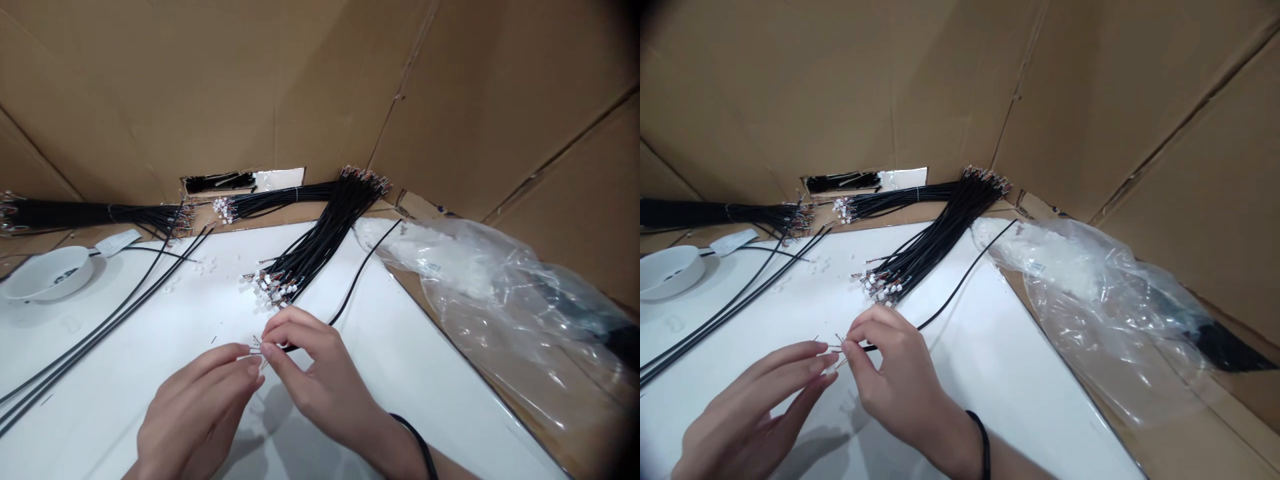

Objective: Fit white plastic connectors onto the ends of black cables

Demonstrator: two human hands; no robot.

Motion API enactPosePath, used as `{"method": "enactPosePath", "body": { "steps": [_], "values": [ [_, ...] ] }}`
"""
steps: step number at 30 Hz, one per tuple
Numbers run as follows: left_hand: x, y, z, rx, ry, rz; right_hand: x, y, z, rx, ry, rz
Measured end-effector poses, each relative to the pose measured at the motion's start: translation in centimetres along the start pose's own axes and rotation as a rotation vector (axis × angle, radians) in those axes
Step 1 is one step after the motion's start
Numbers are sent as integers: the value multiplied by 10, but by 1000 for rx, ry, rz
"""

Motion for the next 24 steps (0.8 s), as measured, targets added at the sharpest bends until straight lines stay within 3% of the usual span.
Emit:
{"method": "enactPosePath", "body": {
  "steps": [3,6,11,13,17,21,24],
  "values": [
    [8,-2,3,-55,-67,22,1,0,0,3,-19,2],
    [21,-1,7,-88,-225,137,5,-2,0,-5,-61,1],
    [62,9,26,-142,-863,419,8,-3,-1,-1,-85,-12],
    [67,17,31,-85,-978,515,7,-1,-1,32,-75,-24],
    [69,26,27,96,-922,512,6,4,0,90,-81,-10],
    [65,28,20,180,-803,434,7,8,2,115,-114,61],
    [62,31,17,231,-797,428,7,8,2,106,-117,88]
  ]
}}
Point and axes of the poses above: each hand's wrist, its own z-axis away from the middle knuckle, its own y-axis out of the palm, x = y × z, the point moved 9 cm from there along -z, towards the middle knuckle, and after that the axes turned 3 degrees about z, right-handed, at the moved point
